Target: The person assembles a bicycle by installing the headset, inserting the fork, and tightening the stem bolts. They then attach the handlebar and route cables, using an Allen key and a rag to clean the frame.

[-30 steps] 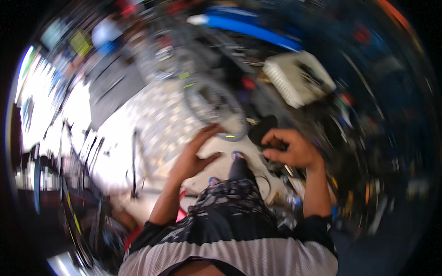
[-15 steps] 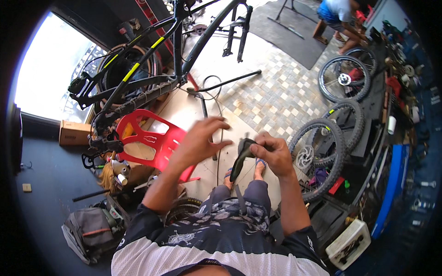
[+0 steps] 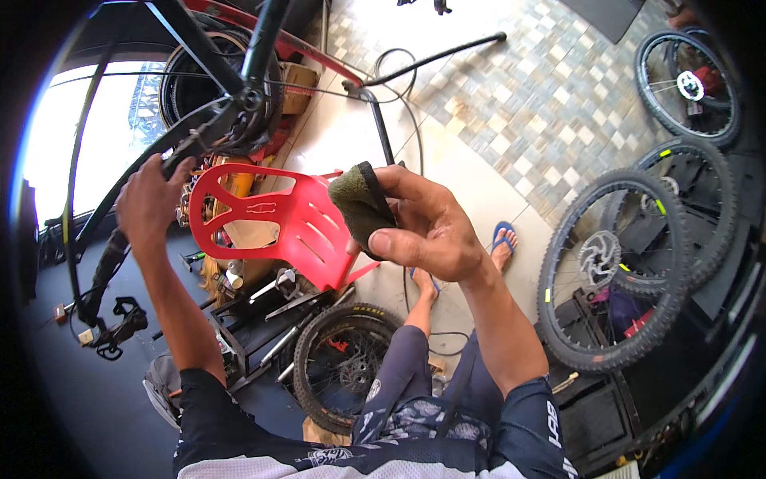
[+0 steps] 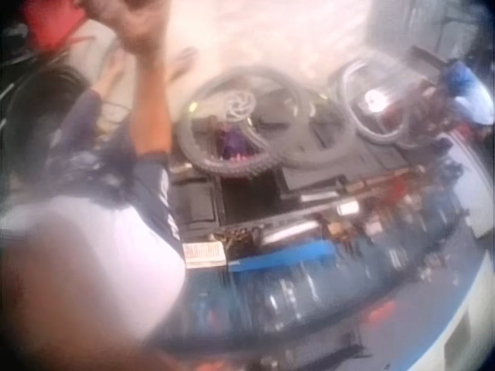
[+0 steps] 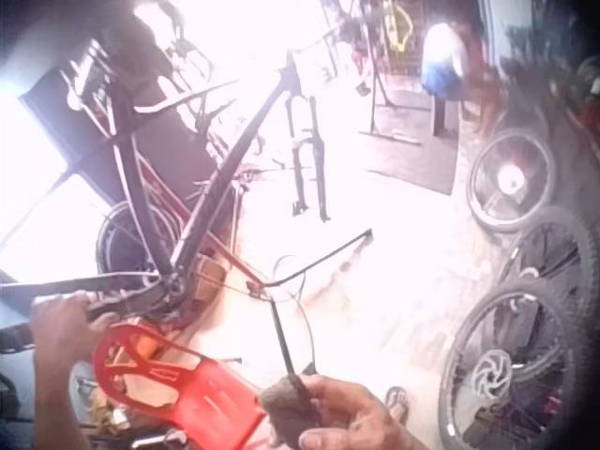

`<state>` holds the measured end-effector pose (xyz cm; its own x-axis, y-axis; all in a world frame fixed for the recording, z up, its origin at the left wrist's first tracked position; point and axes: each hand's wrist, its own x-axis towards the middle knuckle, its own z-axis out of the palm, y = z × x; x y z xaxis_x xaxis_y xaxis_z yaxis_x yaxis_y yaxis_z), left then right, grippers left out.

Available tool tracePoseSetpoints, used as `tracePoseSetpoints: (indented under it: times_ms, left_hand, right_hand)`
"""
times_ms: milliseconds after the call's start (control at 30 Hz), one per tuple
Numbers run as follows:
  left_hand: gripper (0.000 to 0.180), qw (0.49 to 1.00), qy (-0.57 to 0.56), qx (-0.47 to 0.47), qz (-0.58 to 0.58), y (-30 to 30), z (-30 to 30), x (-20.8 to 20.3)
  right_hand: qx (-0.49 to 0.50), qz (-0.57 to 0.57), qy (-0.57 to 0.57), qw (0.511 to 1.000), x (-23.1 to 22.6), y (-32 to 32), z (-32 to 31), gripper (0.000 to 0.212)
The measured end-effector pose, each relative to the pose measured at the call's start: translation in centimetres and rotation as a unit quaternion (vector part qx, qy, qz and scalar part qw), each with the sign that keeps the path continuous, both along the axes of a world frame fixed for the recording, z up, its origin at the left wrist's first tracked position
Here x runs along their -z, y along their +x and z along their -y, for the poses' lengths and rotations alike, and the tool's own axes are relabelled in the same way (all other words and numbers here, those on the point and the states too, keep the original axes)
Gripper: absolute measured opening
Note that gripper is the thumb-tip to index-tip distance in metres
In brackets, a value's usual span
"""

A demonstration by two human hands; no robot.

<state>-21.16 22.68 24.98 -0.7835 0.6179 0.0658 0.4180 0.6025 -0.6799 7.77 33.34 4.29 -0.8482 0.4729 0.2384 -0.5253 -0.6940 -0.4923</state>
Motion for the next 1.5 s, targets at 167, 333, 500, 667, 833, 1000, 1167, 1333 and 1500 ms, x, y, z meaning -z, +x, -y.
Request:
tracePoseSetpoints:
  times_ms: [167, 333, 500, 667, 833, 1000, 1167, 1333, 1500]
  left_hand:
    - [0.068, 0.992, -0.026, -0.011, -0.123, -0.5, 0.7, 2.4]
    - [0.071, 0.977, -0.017, 0.084, -0.195, -2.5, 2.4, 3.6]
    - [0.086, 0.978, -0.053, 0.02, -0.201, -2.9, 2.9, 3.4]
    - [0.061, 0.964, -0.033, 0.154, -0.216, -2.4, 2.9, 3.8]
    - [0.063, 0.969, -0.022, 0.131, -0.208, -2.2, 2.4, 4.0]
    - [0.064, 0.975, 0.013, 0.099, -0.199, -1.9, 1.6, 4.3]
    - [0.065, 0.976, 0.025, 0.079, -0.201, -1.7, 1.2, 4.5]
    - [0.062, 0.972, 0.041, 0.114, -0.202, -2.0, 1.0, 4.6]
    - [0.063, 0.975, 0.053, 0.098, -0.191, -2.0, 1.0, 4.6]
  right_hand:
    - [-0.026, 0.11, 0.033, 0.993, 7.3, -0.4, 1.8, 0.075]
    - [-0.026, 0.159, 0.183, 0.97, 12.4, -3.5, 4.3, 0.076]
    - [-0.025, 0.209, 0.26, 0.942, 12.9, -6.6, 4.9, 0.07]
    - [0.019, 0.271, 0.341, 0.9, 10.6, -10.1, 2.0, 0.06]
    - [0.071, 0.237, 0.388, 0.888, 8.0, -15.7, -2.2, 0.061]
    - [0.036, 0.178, 0.343, 0.922, 6.5, -23.2, -4.0, 0.067]
    - [-0.015, 0.171, 0.283, 0.944, 5.2, -27.8, -3.9, 0.07]
    - [-0.253, 0.125, -0.027, 0.959, 3.9, -28.7, -4.0, 0.072]
    - [-0.12, 0.223, 0.247, 0.935, 3.3, -28.8, -4.5, 0.068]
